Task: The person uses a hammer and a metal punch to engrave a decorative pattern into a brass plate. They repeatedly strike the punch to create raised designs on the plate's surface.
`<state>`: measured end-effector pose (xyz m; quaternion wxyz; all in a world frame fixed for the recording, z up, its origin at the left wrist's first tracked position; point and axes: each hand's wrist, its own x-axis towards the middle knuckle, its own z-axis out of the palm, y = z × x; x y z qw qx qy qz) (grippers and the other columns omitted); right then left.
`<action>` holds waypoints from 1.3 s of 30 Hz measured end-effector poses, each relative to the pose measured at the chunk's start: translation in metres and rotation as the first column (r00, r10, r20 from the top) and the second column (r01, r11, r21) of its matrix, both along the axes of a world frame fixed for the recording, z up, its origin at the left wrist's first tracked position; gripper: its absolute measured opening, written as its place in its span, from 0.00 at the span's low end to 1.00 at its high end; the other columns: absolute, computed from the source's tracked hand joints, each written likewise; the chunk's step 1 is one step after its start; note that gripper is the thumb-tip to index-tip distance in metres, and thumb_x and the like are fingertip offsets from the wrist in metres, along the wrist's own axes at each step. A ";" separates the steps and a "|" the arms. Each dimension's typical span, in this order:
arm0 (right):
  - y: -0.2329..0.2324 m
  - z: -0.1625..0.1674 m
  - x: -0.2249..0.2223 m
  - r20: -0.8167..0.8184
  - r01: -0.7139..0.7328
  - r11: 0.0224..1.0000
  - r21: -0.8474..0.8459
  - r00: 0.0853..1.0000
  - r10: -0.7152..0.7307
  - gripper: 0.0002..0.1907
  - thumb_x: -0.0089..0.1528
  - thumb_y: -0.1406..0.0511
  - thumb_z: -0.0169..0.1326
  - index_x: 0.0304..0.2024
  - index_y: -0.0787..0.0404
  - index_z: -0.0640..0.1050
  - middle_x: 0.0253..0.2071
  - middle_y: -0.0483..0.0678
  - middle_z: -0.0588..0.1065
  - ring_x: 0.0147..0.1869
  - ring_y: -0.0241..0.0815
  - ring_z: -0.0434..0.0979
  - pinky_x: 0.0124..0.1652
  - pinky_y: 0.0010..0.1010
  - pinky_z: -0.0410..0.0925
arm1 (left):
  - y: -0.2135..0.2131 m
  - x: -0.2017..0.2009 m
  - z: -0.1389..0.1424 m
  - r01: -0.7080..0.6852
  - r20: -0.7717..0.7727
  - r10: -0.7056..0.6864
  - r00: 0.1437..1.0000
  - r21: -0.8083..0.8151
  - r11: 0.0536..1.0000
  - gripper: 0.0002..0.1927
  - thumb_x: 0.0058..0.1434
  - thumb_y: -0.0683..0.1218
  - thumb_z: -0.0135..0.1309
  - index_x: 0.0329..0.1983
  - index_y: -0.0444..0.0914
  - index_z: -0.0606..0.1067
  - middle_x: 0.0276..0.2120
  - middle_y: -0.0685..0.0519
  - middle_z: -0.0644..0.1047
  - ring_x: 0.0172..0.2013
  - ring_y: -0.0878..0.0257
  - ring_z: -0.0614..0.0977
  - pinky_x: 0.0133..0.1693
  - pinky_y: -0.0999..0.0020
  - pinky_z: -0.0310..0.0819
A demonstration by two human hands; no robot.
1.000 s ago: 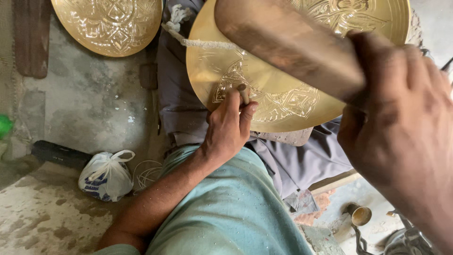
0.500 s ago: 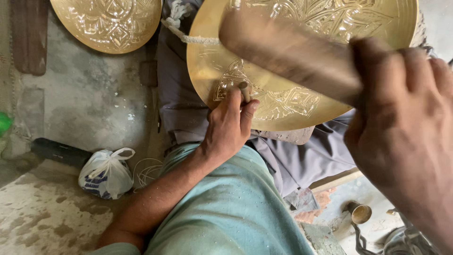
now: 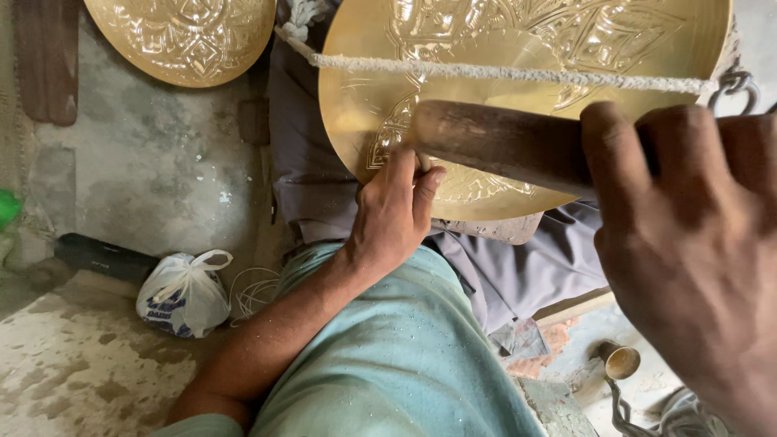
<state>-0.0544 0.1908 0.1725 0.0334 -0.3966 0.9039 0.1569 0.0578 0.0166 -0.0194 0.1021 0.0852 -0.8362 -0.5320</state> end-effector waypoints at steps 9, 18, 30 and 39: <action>-0.002 0.001 0.012 -0.046 0.067 0.997 0.045 0.997 -0.065 0.22 0.67 0.69 0.58 0.65 0.59 0.77 0.44 0.54 0.75 0.44 0.48 0.77 0.43 0.37 0.72 | 0.001 0.001 0.001 -0.011 -0.004 0.011 1.000 -0.008 1.000 0.11 0.75 0.44 0.54 0.49 0.34 0.66 0.33 0.43 0.76 0.35 0.45 0.82 0.36 0.51 0.75; 0.003 0.006 0.010 0.046 0.071 0.994 -0.087 0.997 -0.067 0.29 0.51 0.79 0.60 0.57 0.65 0.77 0.40 0.58 0.75 0.41 0.53 0.78 0.39 0.39 0.73 | -0.006 0.000 0.014 -0.042 -0.070 0.050 0.996 0.115 0.992 0.15 0.74 0.43 0.52 0.58 0.30 0.67 0.37 0.43 0.79 0.38 0.51 0.87 0.37 0.60 0.82; 0.020 -0.012 0.000 0.018 -0.017 0.966 -0.259 1.000 0.022 0.33 0.59 0.84 0.55 0.67 0.71 0.67 0.50 0.64 0.72 0.48 0.57 0.78 0.46 0.41 0.73 | 0.000 0.006 0.004 -0.098 0.000 0.099 0.995 0.140 0.985 0.12 0.75 0.44 0.52 0.50 0.31 0.65 0.38 0.46 0.77 0.40 0.53 0.85 0.37 0.62 0.79; -0.033 0.007 -0.008 0.136 0.065 0.975 -0.212 0.990 -0.036 0.34 0.53 0.78 0.62 0.63 0.66 0.73 0.44 0.61 0.74 0.46 0.56 0.77 0.42 0.43 0.73 | 0.004 0.007 -0.008 -0.102 -0.070 0.105 0.992 0.041 0.994 0.10 0.76 0.42 0.52 0.48 0.33 0.64 0.38 0.47 0.74 0.38 0.51 0.81 0.41 0.58 0.76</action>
